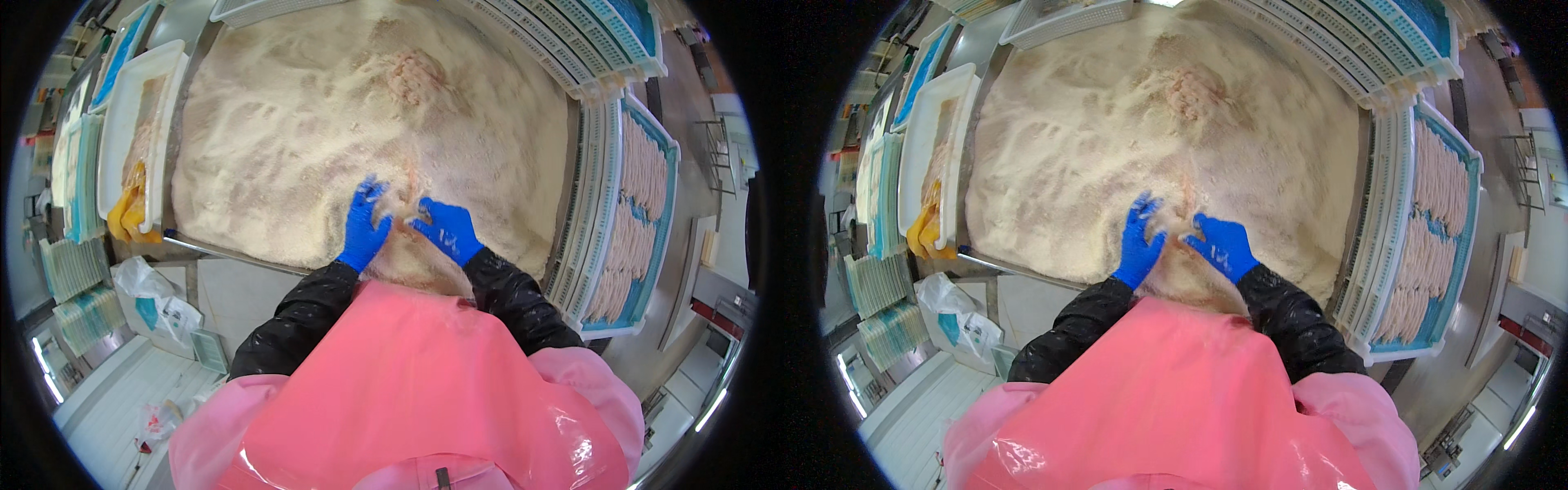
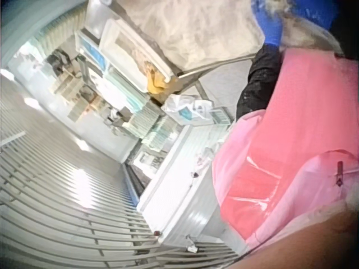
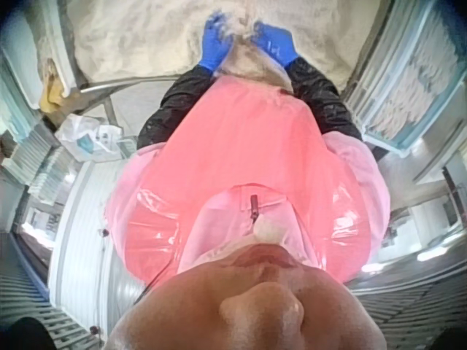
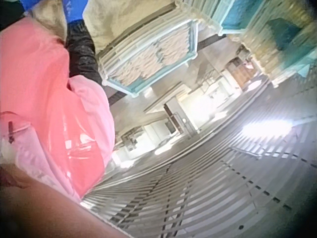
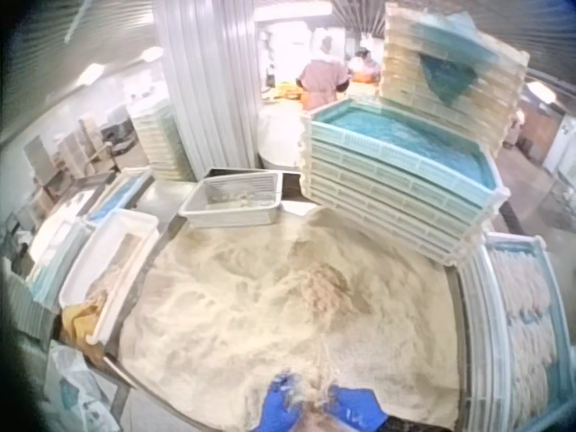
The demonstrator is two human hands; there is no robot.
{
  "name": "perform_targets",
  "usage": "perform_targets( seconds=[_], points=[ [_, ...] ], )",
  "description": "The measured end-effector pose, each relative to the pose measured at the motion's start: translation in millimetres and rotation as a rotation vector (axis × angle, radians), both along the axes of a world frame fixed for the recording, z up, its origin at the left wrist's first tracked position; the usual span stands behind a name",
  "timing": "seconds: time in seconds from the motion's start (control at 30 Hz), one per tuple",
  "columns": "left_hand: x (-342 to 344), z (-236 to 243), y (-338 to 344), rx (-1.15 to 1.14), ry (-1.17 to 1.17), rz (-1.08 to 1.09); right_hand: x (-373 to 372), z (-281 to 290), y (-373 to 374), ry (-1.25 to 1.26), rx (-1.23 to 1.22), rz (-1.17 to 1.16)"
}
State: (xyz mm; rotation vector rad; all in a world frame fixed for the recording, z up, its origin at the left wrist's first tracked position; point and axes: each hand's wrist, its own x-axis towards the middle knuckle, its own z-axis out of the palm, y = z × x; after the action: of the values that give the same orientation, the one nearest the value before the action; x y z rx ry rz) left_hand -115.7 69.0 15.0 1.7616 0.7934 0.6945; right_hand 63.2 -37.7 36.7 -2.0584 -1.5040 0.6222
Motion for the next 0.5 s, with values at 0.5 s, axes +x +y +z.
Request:
perform_targets(
  seconds=[0.5],
  points=[
    [54.6,-62.6,-0.3,-1.461,-0.791,0.009,-29.3,-5.4,39.7,-0.057,0.282,-0.048]
  ],
)
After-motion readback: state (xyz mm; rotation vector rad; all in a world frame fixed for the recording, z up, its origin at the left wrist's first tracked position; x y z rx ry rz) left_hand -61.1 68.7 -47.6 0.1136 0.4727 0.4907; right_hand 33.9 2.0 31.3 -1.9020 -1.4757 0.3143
